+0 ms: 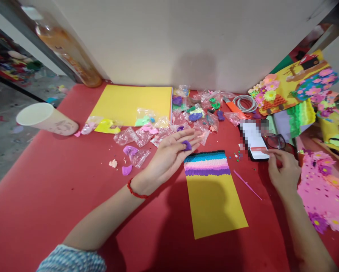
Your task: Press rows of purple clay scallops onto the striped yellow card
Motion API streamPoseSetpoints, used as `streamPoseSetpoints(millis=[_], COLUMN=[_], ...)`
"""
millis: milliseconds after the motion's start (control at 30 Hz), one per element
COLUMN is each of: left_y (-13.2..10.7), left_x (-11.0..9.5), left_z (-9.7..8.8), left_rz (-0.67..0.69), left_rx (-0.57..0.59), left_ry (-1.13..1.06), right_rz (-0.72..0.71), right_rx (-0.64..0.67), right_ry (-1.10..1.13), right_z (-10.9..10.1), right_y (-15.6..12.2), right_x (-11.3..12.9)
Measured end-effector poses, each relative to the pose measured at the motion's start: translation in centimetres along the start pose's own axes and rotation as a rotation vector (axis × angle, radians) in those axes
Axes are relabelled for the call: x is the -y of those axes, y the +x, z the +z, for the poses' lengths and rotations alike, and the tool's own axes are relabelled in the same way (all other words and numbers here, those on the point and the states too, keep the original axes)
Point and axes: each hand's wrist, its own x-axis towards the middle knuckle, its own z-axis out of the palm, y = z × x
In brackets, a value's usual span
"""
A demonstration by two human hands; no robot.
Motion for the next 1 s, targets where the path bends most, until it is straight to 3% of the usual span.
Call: streamPoseSetpoints(millis=[200,467,667,833,1000], left_y=[-0.3,-0.6,-0.6,-0.6,-0.6], left_x=[-0.5,-0.2,-0.1,-0.6,-0.6], left_z=[0.1,0.1,0.1,-0.2,0.0], left_rz=[0.015,0.092,0.063,0.132,0.090], left_rx=[-0.023,-0.005,0.138,0.289,0.203], left_ry=[-0.066,0.048,0.006,0.044,0.024], right_rz=[0.005,-0.056,-0.053,-0.027,-0.010], right_rx=[0.026,0.035,-0.037,-0.066,-0.055], right_ry=[-0.017,-0.050,-0.043,-0.015,-0.003], right_z=[-0.3,0.5,0.7,0.8,1.1], right_y=[-0.4,-0.2,0.4,1.0,1.7], right_x=[-0.8,-1.8,-1.7,-0.8,-0.6])
